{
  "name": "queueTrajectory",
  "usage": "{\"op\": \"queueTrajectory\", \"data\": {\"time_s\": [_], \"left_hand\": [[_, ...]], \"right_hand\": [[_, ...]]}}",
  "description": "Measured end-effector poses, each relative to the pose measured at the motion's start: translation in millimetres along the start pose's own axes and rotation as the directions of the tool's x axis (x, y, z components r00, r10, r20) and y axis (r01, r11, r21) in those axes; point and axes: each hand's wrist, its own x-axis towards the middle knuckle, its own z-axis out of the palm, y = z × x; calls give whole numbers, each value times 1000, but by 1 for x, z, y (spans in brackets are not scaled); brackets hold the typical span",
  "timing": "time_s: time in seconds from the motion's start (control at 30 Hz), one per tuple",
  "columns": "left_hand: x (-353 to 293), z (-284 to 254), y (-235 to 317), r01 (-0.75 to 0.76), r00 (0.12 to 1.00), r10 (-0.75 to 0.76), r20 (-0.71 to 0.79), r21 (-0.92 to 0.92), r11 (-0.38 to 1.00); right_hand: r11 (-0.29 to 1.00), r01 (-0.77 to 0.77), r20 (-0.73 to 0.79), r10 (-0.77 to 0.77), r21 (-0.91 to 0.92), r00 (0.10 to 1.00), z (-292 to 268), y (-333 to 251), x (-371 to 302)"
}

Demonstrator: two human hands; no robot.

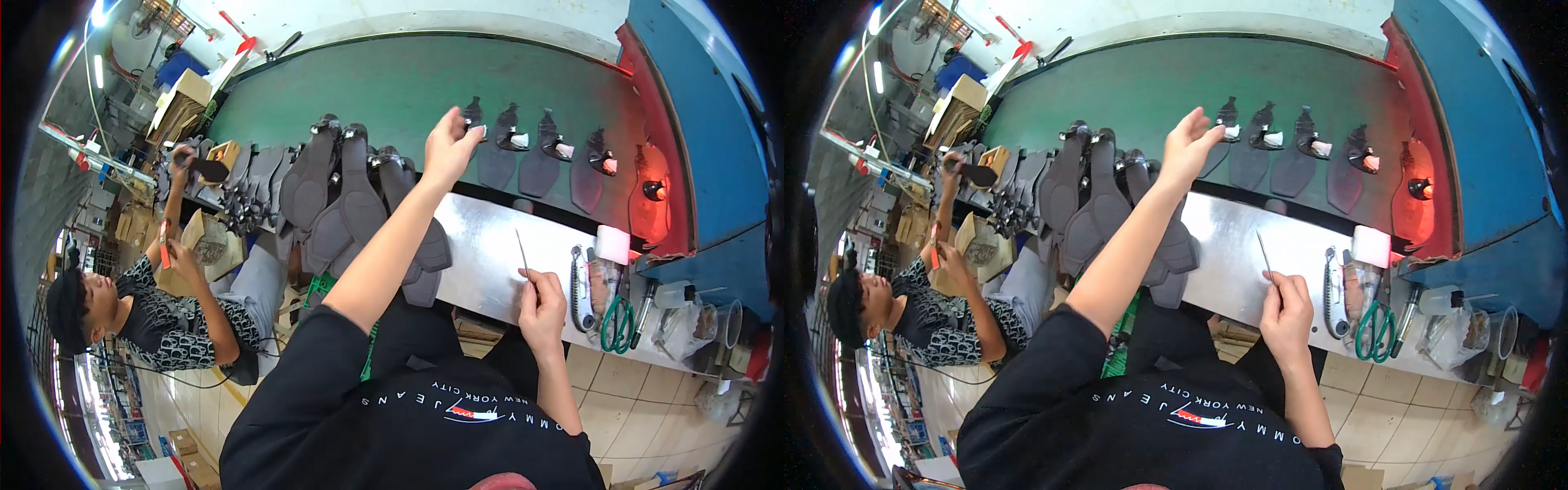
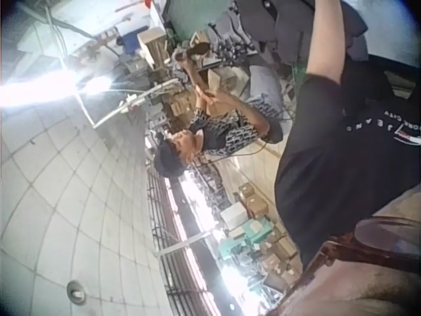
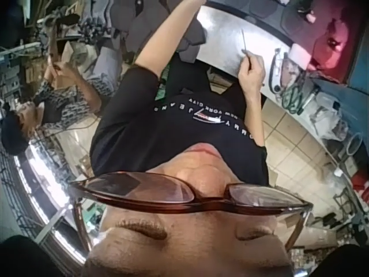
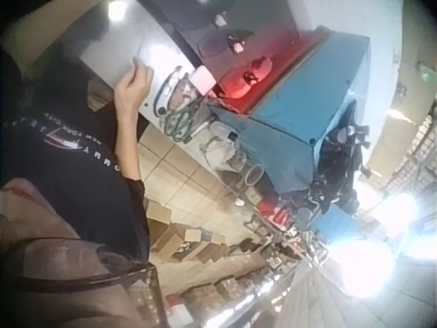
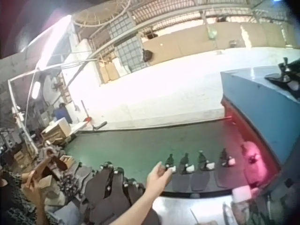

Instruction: The recorder is assembling components for shoe heels, including applying adhesive or attaching materials and trimming edges.

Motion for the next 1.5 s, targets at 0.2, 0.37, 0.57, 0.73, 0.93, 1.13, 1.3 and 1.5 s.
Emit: {"op": "queueTrajectory", "data": {"time_s": [0.2,0.37,0.57,0.73,0.93,1.13,1.3,1.5], "left_hand": [[78,30,-92,90,987,-157,44,658,748],[63,33,-94,8,999,-40,31,690,724],[52,27,-77,-203,977,197,82,638,743],[29,-1,-9,-451,882,464,-81,138,882],[-136,-40,49,195,779,128,614,-432,880],[-198,-61,36,477,756,17,654,-569,669],[-217,-79,12,474,805,-46,591,-595,649],[-224,-86,8,479,827,-78,557,-627,614]], "right_hand": [[863,146,-49,-193,-484,980,-9,22,34],[756,166,48,-176,-633,983,-22,36,35],[753,185,48,-201,-631,978,-26,29,28],[894,256,-44,-292,-368,955,-44,-1,20],[412,-107,170,-119,905,978,-26,-13,21],[264,-171,206,-107,949,973,-25,-37,7],[807,-54,280,-141,589,950,-29,-49,-20],[948,8,262,-96,317,960,-27,-60,-44]]}}
